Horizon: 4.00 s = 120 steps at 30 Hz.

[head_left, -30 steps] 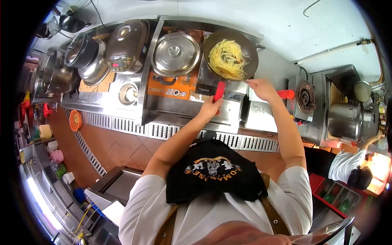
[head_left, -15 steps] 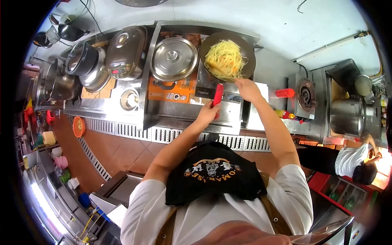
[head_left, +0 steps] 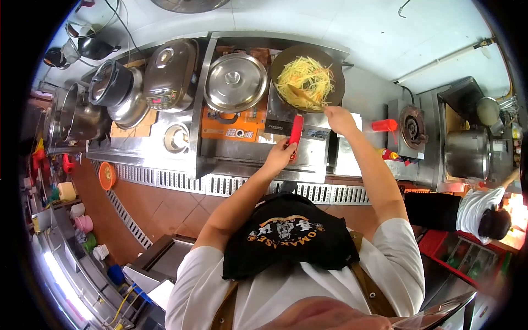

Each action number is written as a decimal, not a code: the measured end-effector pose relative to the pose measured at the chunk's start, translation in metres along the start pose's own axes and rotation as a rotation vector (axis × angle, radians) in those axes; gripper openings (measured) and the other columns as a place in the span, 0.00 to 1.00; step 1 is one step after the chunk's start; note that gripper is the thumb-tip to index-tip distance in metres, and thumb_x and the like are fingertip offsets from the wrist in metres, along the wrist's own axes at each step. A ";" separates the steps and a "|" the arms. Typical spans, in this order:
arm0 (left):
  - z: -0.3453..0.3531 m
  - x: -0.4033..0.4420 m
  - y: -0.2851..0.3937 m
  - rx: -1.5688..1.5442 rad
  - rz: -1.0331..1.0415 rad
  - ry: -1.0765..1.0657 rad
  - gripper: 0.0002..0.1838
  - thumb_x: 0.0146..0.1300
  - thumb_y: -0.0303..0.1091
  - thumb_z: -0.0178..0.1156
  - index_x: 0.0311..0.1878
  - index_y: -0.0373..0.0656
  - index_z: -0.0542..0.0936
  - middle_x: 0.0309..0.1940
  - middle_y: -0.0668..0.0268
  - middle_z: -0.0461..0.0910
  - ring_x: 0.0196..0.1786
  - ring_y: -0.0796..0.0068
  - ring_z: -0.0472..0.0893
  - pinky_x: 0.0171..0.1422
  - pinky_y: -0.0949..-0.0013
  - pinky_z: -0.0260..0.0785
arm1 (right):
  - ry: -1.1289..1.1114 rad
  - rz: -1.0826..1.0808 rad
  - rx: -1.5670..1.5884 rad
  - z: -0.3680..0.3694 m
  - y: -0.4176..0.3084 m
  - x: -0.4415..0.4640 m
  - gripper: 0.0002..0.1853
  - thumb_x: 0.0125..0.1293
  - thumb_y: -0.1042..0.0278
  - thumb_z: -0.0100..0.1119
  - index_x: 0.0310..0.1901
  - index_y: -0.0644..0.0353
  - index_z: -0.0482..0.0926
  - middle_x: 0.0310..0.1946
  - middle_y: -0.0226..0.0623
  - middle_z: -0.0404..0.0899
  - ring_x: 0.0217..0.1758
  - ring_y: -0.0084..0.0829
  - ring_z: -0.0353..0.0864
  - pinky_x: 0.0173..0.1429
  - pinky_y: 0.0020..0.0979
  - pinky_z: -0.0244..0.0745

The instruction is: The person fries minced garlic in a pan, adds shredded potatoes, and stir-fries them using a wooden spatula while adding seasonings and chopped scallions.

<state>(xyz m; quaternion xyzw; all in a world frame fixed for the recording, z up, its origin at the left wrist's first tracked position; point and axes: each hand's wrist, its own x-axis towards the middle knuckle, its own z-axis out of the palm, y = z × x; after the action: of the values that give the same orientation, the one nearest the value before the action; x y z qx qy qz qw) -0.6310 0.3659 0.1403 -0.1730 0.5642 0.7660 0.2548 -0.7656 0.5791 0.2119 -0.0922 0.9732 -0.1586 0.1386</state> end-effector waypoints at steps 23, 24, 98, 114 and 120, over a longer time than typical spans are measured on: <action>-0.009 -0.014 -0.001 -0.058 -0.082 -0.075 0.23 0.66 0.37 0.56 0.61 0.37 0.68 0.39 0.63 0.77 0.37 0.70 0.81 0.41 0.67 0.74 | -0.054 0.102 -0.232 -0.029 0.035 0.035 0.16 0.66 0.65 0.40 0.47 0.55 0.79 0.46 0.47 0.80 0.50 0.50 0.77 0.55 0.47 0.72; -0.010 -0.015 -0.004 -0.065 -0.089 -0.065 0.23 0.66 0.37 0.56 0.61 0.37 0.68 0.39 0.63 0.77 0.37 0.70 0.81 0.41 0.67 0.74 | 0.010 0.172 -0.204 -0.023 0.040 0.039 0.16 0.66 0.65 0.40 0.48 0.54 0.79 0.46 0.47 0.79 0.50 0.51 0.77 0.56 0.46 0.71; 0.015 -0.030 0.046 -0.020 0.060 -0.212 0.08 0.65 0.35 0.58 0.34 0.47 0.69 0.16 0.73 0.66 0.14 0.80 0.66 0.16 0.73 0.59 | 0.651 0.293 1.252 -0.007 0.007 -0.244 0.08 0.68 0.57 0.53 0.37 0.49 0.76 0.20 0.17 0.65 0.19 0.14 0.59 0.22 0.20 0.53; 0.013 0.027 -0.026 -0.139 0.054 -0.208 0.12 0.64 0.44 0.61 0.41 0.49 0.71 0.22 0.71 0.73 0.20 0.79 0.72 0.21 0.74 0.67 | 0.465 0.537 1.199 0.109 -0.001 -0.260 0.18 0.70 0.57 0.52 0.55 0.57 0.76 0.29 0.24 0.75 0.32 0.20 0.72 0.37 0.24 0.71; -0.005 0.047 -0.020 -0.369 -0.114 -0.357 0.27 0.69 0.62 0.41 0.51 0.47 0.71 0.35 0.59 0.78 0.32 0.62 0.77 0.36 0.61 0.71 | 0.544 0.683 1.322 0.097 -0.041 -0.319 0.17 0.71 0.62 0.50 0.58 0.56 0.76 0.25 0.24 0.73 0.25 0.17 0.68 0.29 0.21 0.67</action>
<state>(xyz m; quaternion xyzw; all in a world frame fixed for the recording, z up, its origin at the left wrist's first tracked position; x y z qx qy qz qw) -0.6571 0.3751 0.0970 -0.1104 0.3502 0.8588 0.3573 -0.4298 0.5848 0.2139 0.3550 0.6514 -0.6695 -0.0371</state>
